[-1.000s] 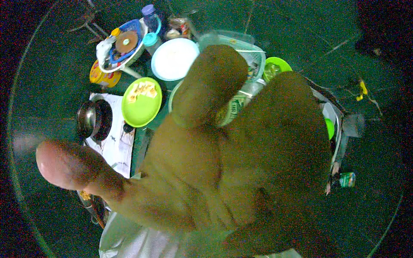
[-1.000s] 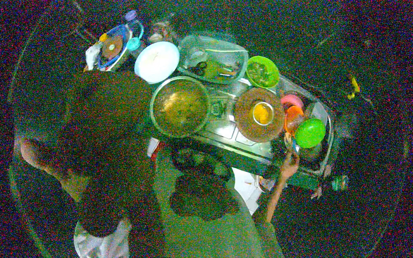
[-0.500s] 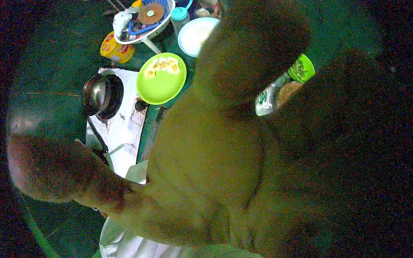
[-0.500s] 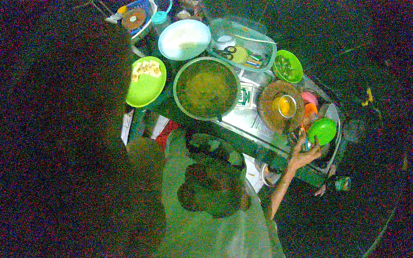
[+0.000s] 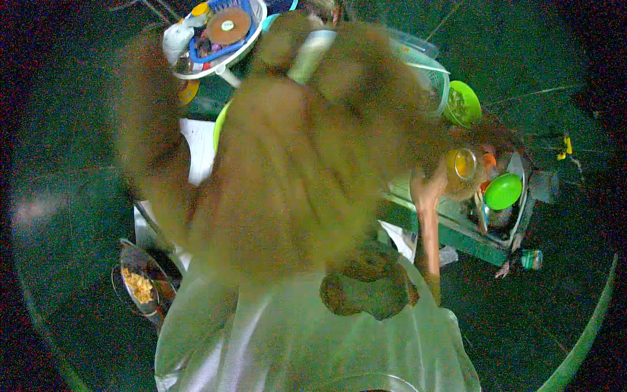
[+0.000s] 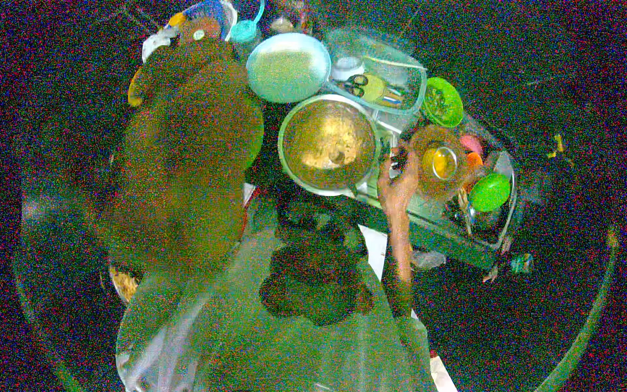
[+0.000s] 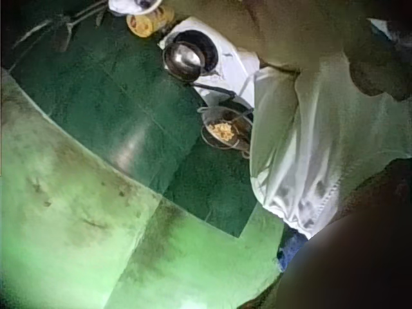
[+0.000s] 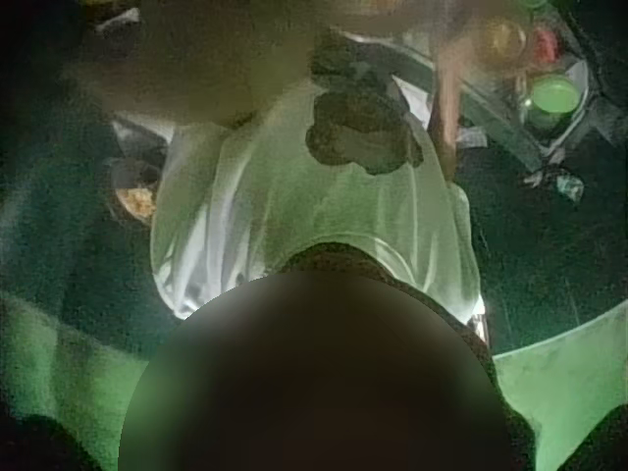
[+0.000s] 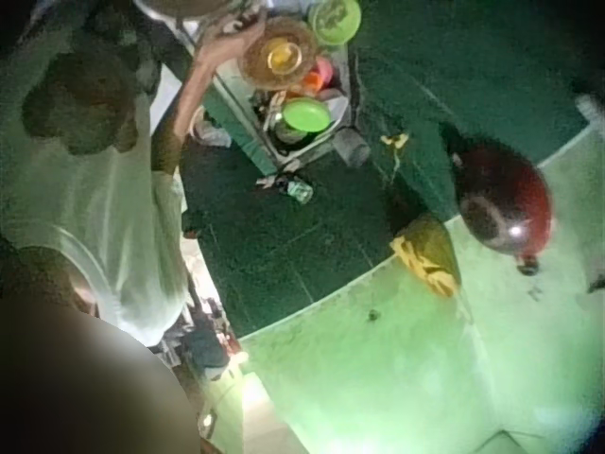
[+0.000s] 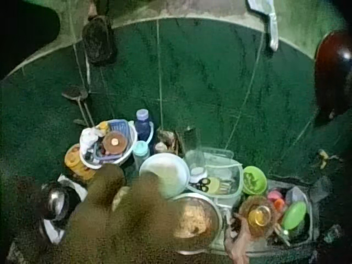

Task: The person assembles small food parcels by placing a square wrapper on a bowl, adding a spoonful of filling, folding the wrapper, and placing the finished parcel on a plate. The process is repeated multiple times.

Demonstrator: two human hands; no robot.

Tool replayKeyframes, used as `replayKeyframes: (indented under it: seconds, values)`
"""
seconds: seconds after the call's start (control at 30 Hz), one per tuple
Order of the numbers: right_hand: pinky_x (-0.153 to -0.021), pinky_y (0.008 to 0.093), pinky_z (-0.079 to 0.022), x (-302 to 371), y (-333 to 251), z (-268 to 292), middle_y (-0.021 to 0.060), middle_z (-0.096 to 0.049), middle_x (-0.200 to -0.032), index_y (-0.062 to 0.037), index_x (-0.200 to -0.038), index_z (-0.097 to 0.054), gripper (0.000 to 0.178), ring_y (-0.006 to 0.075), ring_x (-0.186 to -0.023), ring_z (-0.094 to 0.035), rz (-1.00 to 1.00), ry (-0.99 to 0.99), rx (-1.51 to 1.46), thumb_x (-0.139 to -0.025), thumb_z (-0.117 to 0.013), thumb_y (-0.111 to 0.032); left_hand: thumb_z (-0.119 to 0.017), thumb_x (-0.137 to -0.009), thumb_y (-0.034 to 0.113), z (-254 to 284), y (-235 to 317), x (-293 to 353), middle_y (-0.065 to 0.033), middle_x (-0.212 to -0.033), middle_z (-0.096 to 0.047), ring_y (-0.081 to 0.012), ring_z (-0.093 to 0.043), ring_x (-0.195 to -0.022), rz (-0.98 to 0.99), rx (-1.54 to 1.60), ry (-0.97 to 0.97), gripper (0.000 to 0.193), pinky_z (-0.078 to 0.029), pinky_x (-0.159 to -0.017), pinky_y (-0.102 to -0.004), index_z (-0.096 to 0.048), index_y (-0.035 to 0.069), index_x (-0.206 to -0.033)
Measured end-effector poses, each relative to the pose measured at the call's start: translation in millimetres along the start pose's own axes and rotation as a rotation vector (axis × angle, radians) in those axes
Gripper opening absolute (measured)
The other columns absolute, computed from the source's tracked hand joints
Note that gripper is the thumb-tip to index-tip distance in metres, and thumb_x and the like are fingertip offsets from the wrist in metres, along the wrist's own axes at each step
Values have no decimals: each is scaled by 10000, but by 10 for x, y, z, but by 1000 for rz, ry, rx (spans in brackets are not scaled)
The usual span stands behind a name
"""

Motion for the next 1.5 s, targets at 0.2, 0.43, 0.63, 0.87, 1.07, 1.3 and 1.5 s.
replayKeyframes:
  seconds: [0.2, 0.43, 0.63, 0.87, 1.07, 1.3, 1.5]
  values:
    - [-796, 322, -526, -257, -284, -7, 93, -672, -949, -13, -1256, -580, 324, 171, -869, -640, 32, 55, 2, -937, -624, -43, -706, -854, 81, 709, -1098, -411, -93, -928, -655, -213, -632, -801, 116, -765, -31, 202, -546, -785, -366, -622, 65, -1038]
    - [-756, 318, -523, -125, -656, -374, 93, -677, -937, -37, -1263, -588, 390, 179, -822, -646, 95, -256, -34, -878, -628, 8, -710, -797, 44, 1257, -2002, -388, -144, -1153, -679, -385, -612, -1073, -146, -1280, -382, 429, -457, -1021, -456, -639, 109, -1215]
    - [-854, 381, -534, 25, -575, -599, 143, -686, -998, -58, -1232, -625, 392, 302, -937, -682, 7, -426, -22, -848, -635, 20, -675, -840, 74, 1487, -2285, -474, -181, -1036, -715, -386, -664, -1011, 121, -1263, -474, 373, -495, -973, -453, -681, 122, -1210]
    - [-839, 459, -542, -25, -591, -619, 199, -679, -1004, -55, -1187, -629, 295, 419, -941, -670, 61, -509, -6, -894, -597, -49, -645, -872, 76, 1529, -2196, -602, -160, -1057, -724, -355, -693, -971, 116, -1133, -549, 257, -544, -881, -429, -727, 71, -1115]
    - [-850, 383, -550, 61, -518, -712, 157, -701, -1056, -60, -1171, -659, 361, 306, -955, -688, 73, -526, 15, -834, -629, 67, -637, -898, 124, 1584, -2297, -627, -153, -1048, -731, -350, -697, -963, 124, -1090, -555, 220, -547, -883, -426, -739, 64, -1083]
    - [-823, 361, -539, 158, -503, -629, 150, -691, -1015, -27, -1124, -652, 292, 283, -924, -678, 77, -406, 35, -838, -650, 32, -590, -952, 234, 1522, -2234, -539, -216, -1068, -685, -412, -653, -969, 132, -1428, -502, 262, -538, -865, -483, -674, 63, -1132]
    - [-908, 419, -466, -143, -289, 219, 188, -622, -1100, -28, -1075, -664, 253, 356, -1020, -589, 4, 220, 307, -843, -736, -100, -526, -992, 160, 1541, -2161, -469, -239, -1134, -647, -416, -620, -1047, -89, -1355, -244, 266, -502, -922, -481, -606, -9, -1180]
Point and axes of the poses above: each hand's wrist, its own x-axis away from the middle knuckle, its own z-axis out of the back of the hand, y = z × x, the point moved 6 cm from there along -x, towards the middle knuckle
